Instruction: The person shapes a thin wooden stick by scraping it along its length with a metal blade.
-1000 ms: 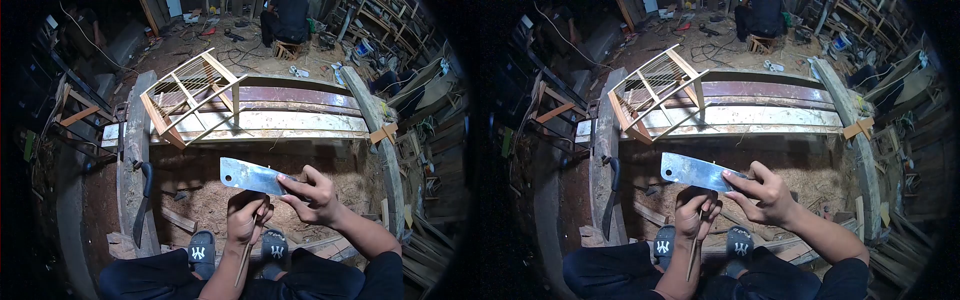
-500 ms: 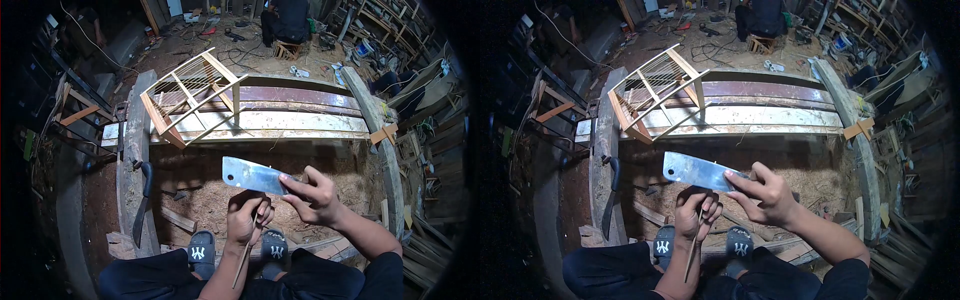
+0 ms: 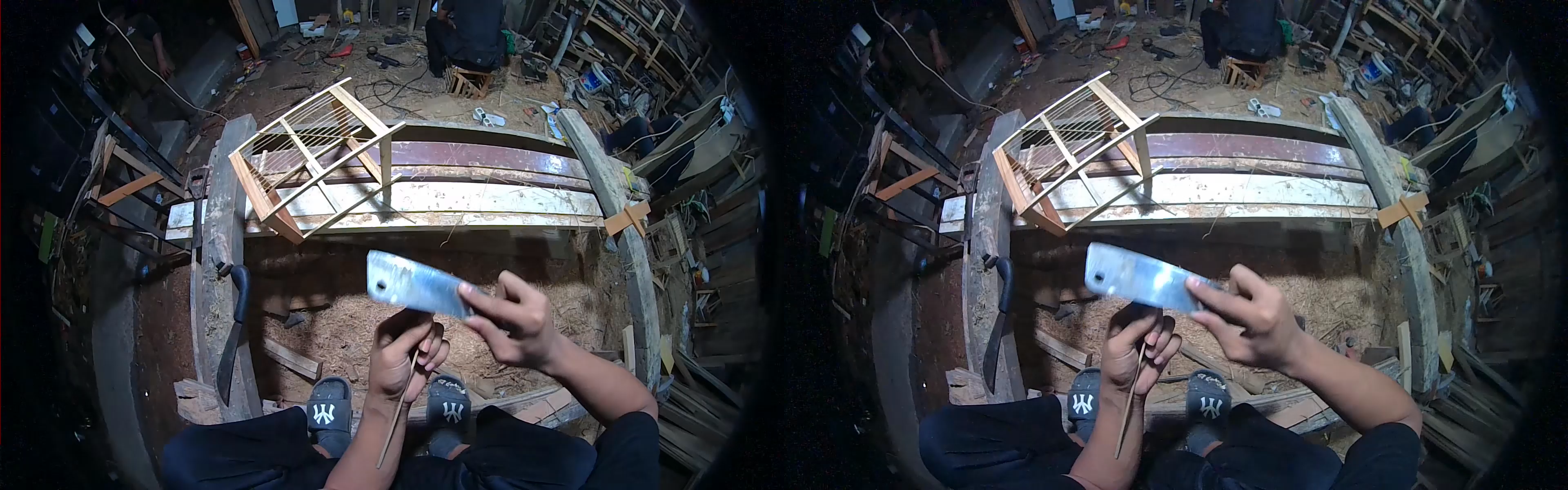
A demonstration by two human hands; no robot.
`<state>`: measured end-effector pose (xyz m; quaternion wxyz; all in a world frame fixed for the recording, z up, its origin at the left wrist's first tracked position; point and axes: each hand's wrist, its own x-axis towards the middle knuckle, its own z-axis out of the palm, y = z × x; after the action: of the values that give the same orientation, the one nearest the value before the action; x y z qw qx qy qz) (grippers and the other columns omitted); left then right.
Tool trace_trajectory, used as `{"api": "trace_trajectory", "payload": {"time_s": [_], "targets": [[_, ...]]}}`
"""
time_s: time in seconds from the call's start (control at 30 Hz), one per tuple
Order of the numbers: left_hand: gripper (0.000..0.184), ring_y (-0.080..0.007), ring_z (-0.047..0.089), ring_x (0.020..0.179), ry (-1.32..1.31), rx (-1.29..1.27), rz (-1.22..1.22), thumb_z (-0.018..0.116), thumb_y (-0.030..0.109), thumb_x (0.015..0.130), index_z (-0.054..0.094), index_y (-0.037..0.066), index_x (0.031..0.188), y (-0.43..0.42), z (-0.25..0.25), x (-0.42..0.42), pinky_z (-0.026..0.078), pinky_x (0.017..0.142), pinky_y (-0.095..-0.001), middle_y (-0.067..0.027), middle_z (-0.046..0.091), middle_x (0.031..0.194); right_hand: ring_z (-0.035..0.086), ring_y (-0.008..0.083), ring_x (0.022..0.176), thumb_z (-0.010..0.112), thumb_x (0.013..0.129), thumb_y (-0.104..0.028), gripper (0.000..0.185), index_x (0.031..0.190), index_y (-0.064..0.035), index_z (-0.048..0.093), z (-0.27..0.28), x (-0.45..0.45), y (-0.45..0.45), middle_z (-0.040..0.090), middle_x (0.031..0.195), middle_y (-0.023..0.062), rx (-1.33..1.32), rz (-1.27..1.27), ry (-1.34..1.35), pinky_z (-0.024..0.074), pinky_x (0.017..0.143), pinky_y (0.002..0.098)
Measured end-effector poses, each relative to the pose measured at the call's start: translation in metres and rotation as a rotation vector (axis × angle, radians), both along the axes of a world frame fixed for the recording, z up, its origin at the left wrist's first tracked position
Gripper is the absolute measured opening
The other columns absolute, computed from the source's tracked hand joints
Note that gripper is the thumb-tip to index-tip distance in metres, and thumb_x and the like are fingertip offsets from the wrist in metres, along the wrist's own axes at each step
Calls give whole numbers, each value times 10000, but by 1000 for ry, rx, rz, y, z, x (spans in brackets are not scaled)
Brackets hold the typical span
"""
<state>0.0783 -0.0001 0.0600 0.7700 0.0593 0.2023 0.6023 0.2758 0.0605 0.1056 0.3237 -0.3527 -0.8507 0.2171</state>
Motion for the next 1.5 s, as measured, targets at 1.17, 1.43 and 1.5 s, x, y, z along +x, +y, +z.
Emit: {"api": "trace_trajectory", "payload": {"time_s": [1.17,1.43,1.5], "targets": [[491,-84,393,533,67,11,-52,555,207,1027,458,-12,1456,1,-2,-1,345,464,-242,11,456,693,426,158,525,829,809,-142,479,1276,-106,725,4,1,0,417,698,54,1,-24,2,365,455,322],[366,-78,409,581,-229,-72,-12,613,121,994,565,-25,1326,-1,3,0,334,502,-229,6,443,706,421,157,533,828,810,-148,490,1286,-108,719,8,-1,-8,435,703,59,-42,96,-11,359,462,323],[353,-80,410,588,-189,-32,-15,630,137,986,577,-22,1297,-3,2,0,338,511,-230,13,439,701,423,160,535,831,805,-146,504,1293,-106,714,6,-1,-9,437,705,61,-58,100,-6,359,463,325]]}}
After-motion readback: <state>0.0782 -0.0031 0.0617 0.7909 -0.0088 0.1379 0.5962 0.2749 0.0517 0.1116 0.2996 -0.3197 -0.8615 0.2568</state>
